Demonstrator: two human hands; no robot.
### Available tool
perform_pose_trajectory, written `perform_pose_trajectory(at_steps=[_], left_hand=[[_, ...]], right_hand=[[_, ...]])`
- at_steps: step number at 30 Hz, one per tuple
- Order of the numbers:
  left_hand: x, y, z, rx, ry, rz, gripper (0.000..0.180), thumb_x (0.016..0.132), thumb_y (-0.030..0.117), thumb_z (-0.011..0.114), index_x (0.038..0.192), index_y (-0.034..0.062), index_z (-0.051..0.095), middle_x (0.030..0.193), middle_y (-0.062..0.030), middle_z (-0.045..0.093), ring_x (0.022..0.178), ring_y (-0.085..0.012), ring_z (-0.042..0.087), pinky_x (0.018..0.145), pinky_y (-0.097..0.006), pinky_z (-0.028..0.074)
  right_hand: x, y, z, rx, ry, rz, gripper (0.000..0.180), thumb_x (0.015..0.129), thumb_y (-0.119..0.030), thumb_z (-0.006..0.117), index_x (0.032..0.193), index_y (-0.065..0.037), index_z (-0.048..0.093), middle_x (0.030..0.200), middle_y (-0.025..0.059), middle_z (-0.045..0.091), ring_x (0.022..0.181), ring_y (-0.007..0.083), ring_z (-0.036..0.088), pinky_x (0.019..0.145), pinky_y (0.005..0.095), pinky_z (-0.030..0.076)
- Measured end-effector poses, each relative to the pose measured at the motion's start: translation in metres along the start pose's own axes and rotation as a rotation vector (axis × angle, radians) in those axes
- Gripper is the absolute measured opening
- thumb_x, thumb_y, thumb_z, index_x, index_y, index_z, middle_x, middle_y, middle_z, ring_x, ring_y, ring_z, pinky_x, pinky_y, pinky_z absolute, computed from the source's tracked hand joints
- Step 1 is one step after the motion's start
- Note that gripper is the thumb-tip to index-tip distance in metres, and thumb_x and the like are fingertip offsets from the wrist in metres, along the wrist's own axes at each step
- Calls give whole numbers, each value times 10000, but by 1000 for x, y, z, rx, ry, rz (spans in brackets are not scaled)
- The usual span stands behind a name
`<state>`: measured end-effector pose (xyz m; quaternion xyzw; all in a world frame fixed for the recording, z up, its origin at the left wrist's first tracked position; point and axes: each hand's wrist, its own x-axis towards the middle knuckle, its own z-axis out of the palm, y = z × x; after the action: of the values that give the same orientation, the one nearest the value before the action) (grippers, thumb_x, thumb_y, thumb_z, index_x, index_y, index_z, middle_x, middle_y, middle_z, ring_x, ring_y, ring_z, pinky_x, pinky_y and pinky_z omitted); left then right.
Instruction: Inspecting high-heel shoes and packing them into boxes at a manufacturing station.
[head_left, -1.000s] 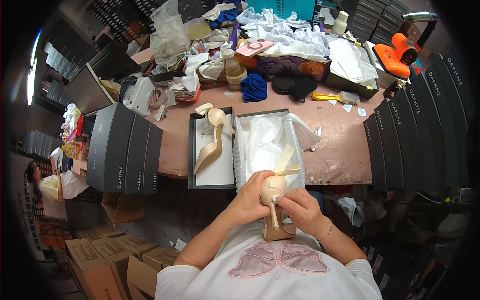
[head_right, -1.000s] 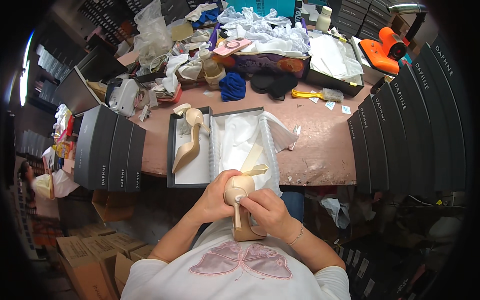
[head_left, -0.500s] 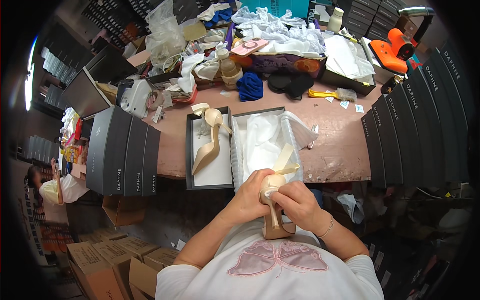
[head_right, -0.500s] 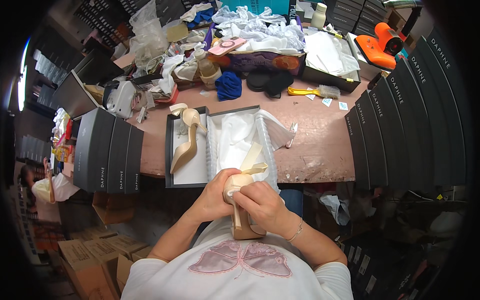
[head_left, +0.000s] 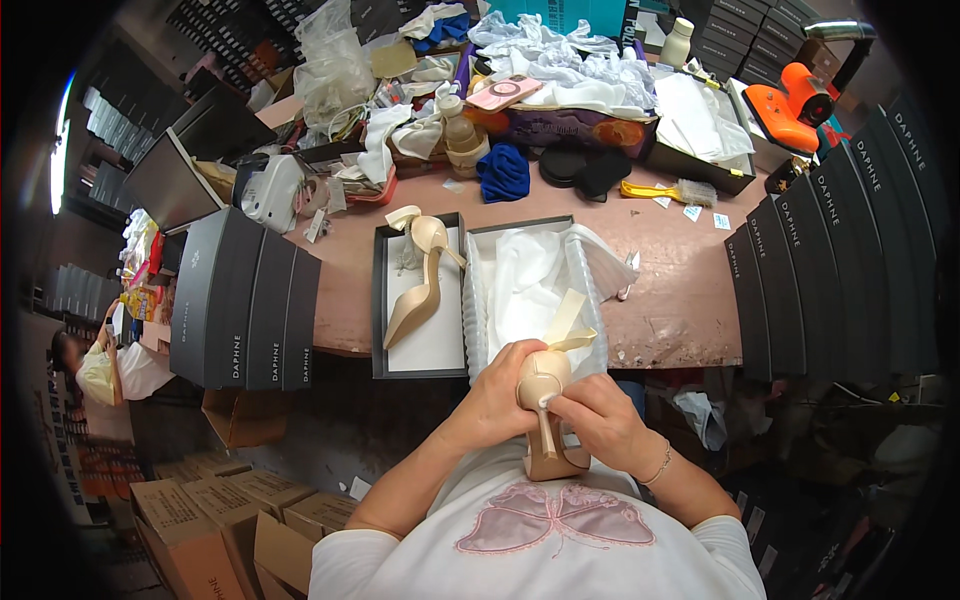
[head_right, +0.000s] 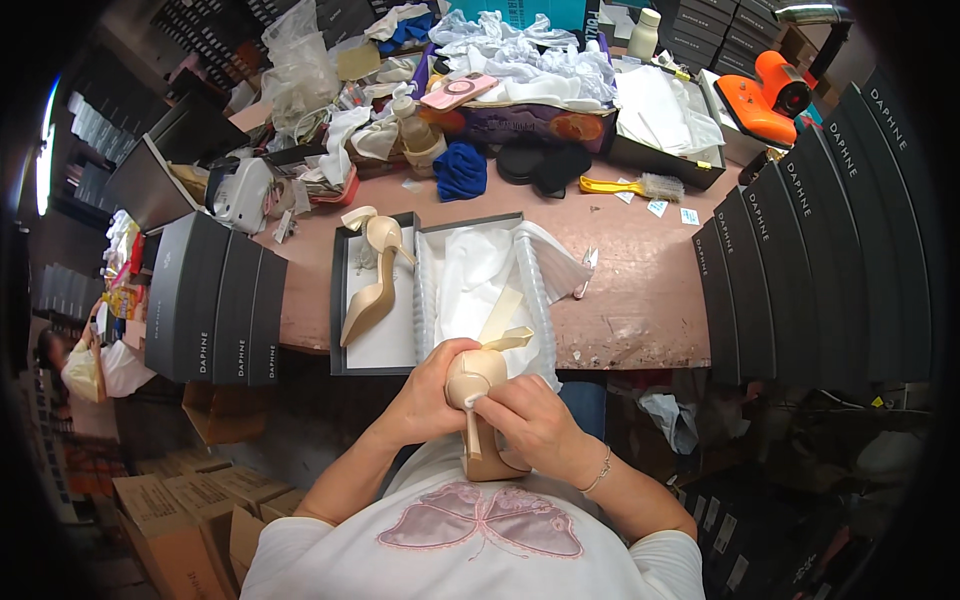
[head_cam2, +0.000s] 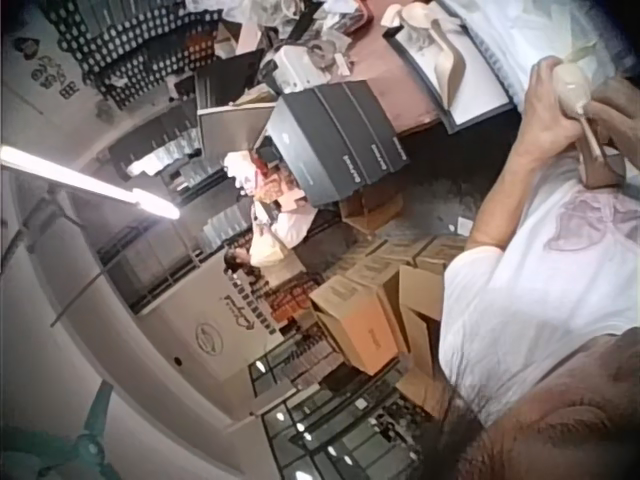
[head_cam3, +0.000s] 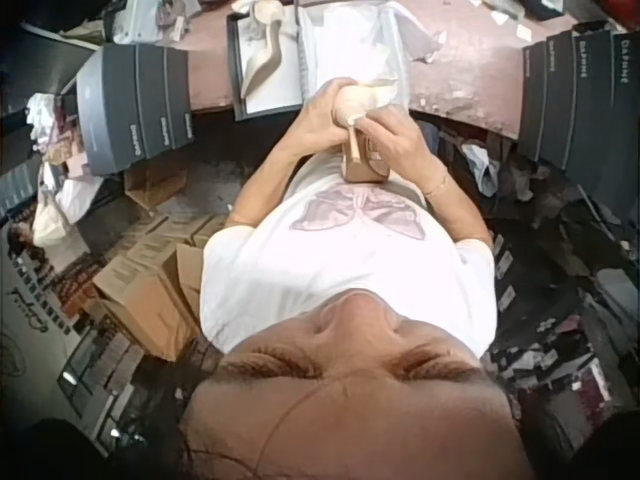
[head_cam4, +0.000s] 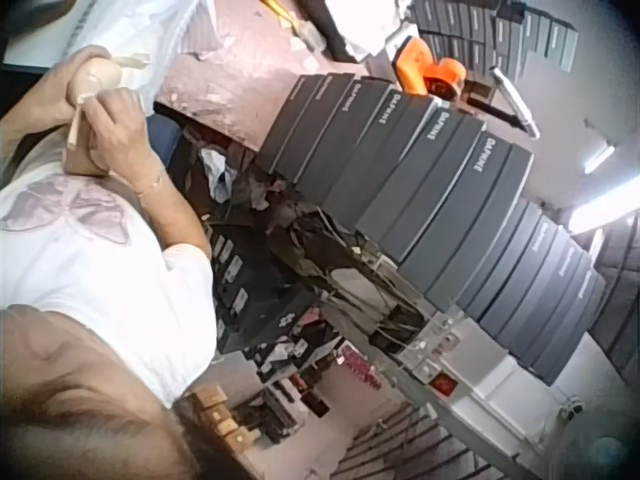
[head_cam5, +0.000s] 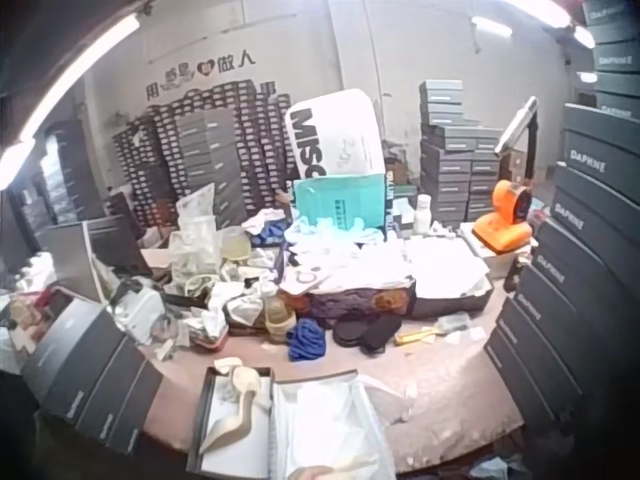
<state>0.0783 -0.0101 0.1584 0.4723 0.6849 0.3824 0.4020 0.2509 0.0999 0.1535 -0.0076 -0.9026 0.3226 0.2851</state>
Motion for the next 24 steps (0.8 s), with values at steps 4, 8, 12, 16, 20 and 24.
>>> perform_pose_trajectory(at_steps=[4,8,12,16,20,24], left_hand=[[1,5,1,1,-24,13,812,625,168,866,1307,13,453,1231,-190,540,1134,-356,577,949,-385,474],[-1,-3,3,19,33,39,766,606,64,816,1291,31,475,1194,-173,581,1120,-312,599,955,-360,472],[2,1,2,-9,-9,12,790,621,134,852,1299,21,463,1217,-184,553,1133,-339,580,959,-378,469],[0,-1,2,8,-9,30,809,628,183,879,1299,15,458,1227,-187,544,1141,-345,574,957,-379,469],[0,-1,0,-24,1,-23,813,624,183,878,1299,14,459,1225,-186,541,1140,-341,571,959,-378,467],[1,1,1,-41,-23,-25,816,631,200,883,1304,16,459,1226,-182,540,1140,-332,570,959,-376,466]], right_hand=[[11,1,-1,-15,25,-20,383,722,-68,674,1100,-22,642,982,74,589,831,243,574,736,356,463],[1,1,-1,-24,-4,5,371,718,-70,681,1086,-33,651,971,68,589,824,235,574,732,349,461],[6,1,-1,-37,14,5,364,722,-72,684,1082,-36,650,969,66,589,822,230,575,732,346,459],[11,2,-2,-20,-2,-9,359,724,-73,686,1080,-36,651,969,66,591,821,228,577,735,344,459],[-3,5,-2,-18,-28,7,343,736,-73,677,1076,-42,647,963,63,588,825,226,578,734,342,459],[9,2,1,-26,17,0,342,750,-77,667,1089,-43,644,957,63,586,817,228,575,733,343,457]])
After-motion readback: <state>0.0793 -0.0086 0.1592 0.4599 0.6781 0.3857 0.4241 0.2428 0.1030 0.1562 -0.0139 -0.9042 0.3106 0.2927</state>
